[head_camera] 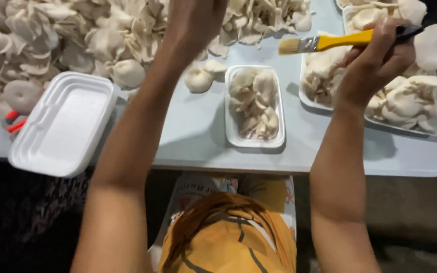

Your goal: Cleaning oyster mushrooms with a brush and packing them into foam trays for distribution.

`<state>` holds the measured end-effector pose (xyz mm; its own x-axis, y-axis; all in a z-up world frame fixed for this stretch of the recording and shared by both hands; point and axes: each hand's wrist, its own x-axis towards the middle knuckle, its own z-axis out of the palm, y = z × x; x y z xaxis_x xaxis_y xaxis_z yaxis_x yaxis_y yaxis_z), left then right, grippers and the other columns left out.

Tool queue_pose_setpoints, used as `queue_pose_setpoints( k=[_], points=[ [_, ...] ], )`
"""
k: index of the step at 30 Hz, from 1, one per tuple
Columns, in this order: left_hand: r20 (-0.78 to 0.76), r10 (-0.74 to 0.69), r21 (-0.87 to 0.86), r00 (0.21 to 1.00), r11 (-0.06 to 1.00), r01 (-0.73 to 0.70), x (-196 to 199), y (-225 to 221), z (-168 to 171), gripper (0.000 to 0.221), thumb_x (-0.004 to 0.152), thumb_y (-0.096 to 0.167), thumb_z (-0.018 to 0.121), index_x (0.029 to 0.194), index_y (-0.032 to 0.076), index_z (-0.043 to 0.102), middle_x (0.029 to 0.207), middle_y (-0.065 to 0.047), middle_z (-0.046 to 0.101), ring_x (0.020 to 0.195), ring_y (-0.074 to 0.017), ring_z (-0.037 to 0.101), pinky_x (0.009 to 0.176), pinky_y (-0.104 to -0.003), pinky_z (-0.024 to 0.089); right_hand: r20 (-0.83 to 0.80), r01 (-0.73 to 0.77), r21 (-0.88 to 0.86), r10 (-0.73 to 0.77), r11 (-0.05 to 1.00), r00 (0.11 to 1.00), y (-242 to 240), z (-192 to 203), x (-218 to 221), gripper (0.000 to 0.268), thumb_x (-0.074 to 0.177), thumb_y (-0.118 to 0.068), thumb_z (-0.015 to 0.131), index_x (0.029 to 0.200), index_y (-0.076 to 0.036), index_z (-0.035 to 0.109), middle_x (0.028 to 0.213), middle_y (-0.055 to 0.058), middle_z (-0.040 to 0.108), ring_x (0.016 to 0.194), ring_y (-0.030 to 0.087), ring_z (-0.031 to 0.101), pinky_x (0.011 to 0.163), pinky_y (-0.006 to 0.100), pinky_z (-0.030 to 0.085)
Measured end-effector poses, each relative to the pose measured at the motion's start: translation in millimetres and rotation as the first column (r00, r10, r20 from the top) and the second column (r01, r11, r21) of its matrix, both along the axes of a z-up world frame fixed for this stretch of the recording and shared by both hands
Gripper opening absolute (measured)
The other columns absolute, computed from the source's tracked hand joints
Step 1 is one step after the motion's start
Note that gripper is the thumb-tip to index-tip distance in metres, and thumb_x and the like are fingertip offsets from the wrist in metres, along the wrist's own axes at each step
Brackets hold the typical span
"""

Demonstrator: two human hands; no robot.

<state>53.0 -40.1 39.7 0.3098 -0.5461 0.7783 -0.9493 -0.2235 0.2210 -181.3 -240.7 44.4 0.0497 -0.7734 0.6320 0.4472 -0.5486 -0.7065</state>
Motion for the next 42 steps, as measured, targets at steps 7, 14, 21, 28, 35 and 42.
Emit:
queue_pose_setpoints(
  k=[7, 14, 21, 28, 35, 42],
  points=[
    [-0.176, -0.143, -0.102, 0.974, 0.987, 0.126, -189.1, 109.9, -26.9, 0.013, 0.095, -0.006, 0.068, 0.099, 0.004, 0.061, 0.081, -0.008, 0.067, 0.07, -0.0185, 0.067, 0.058, -0.023, 0.062, -0.002, -0.021, -0.06, 0.021, 0.998, 1.0, -1.6, 1.1, -0.7, 0.03, 0.099, -0.026, 0.061, 0.087, 0.002, 0.058, 0.078, 0.014, 0.065, 0.042, 0.014, 0.046, 0.034, 0.025, 0.04],
    [0.019, -0.154, -0.141, 0.988, 0.978, 0.155, -201.0, 85.7, -56.8, 0.004, 0.1, -0.001, 0.062, 0.1, -0.005, 0.061, 0.095, -0.02, 0.065, 0.078, -0.0332, 0.063, 0.065, -0.04, 0.053, -0.003, 0.002, 0.013, -0.002, 1.0, 1.0, -5.3, -0.1, 1.5, 0.032, 0.095, -0.026, 0.066, 0.083, 0.003, 0.06, 0.07, 0.013, 0.063, 0.039, 0.015, 0.051, 0.035, 0.024, 0.043],
    [0.016, -0.058, -0.036, 0.998, 0.998, 0.058, -197.9, 85.4, -61.7, 0.016, 0.1, 0.007, 0.065, 0.086, 0.001, 0.061, 0.079, -0.015, 0.063, 0.073, -0.029, 0.056, 0.06, -0.038, 0.047, 0.013, 0.005, -0.026, -0.005, 1.0, 1.0, -7.2, -1.0, 3.6, 0.034, 0.096, -0.027, 0.066, 0.085, 0.004, 0.057, 0.076, 0.017, 0.068, 0.039, 0.016, 0.051, 0.033, 0.026, 0.044],
    [-0.114, -0.096, -0.026, 0.989, 0.995, 0.094, -205.4, 97.6, -58.0, 0.01, 0.099, 0.013, 0.067, 0.095, 0.005, 0.064, 0.084, -0.011, 0.068, 0.08, -0.0292, 0.059, 0.061, -0.039, 0.048, -0.025, -0.007, -0.056, 0.006, 0.998, 1.0, -6.3, -1.3, 0.9, 0.033, 0.098, -0.027, 0.062, 0.085, 0.003, 0.059, 0.075, 0.015, 0.067, 0.04, 0.016, 0.051, 0.035, 0.026, 0.044],
    [-0.051, -0.091, 0.055, 0.995, 0.994, 0.093, -197.2, 96.7, -69.9, 0.013, 0.092, 0.007, 0.076, 0.092, 0.006, 0.063, 0.097, -0.015, 0.066, 0.086, -0.0315, 0.06, 0.06, -0.041, 0.051, -0.008, -0.007, -0.053, 0.007, 0.999, 1.0, -6.4, 0.0, 1.8, 0.033, 0.098, -0.026, 0.063, 0.084, 0.003, 0.058, 0.079, 0.015, 0.069, 0.042, 0.015, 0.049, 0.036, 0.026, 0.042],
    [-0.099, 0.011, 0.332, 0.995, 0.943, 0.023, -160.0, 84.0, -40.8, 0.022, 0.083, 0.017, 0.086, 0.1, 0.01, 0.074, 0.088, -0.011, 0.077, 0.072, -0.0232, 0.068, 0.05, -0.027, 0.06, -0.063, -0.002, -0.097, -0.004, 0.995, 0.998, -0.8, 4.1, -1.4, 0.032, 0.103, -0.023, 0.06, 0.083, 0.002, 0.062, 0.07, 0.01, 0.06, 0.044, 0.013, 0.051, 0.038, 0.025, 0.042]
  ],
)
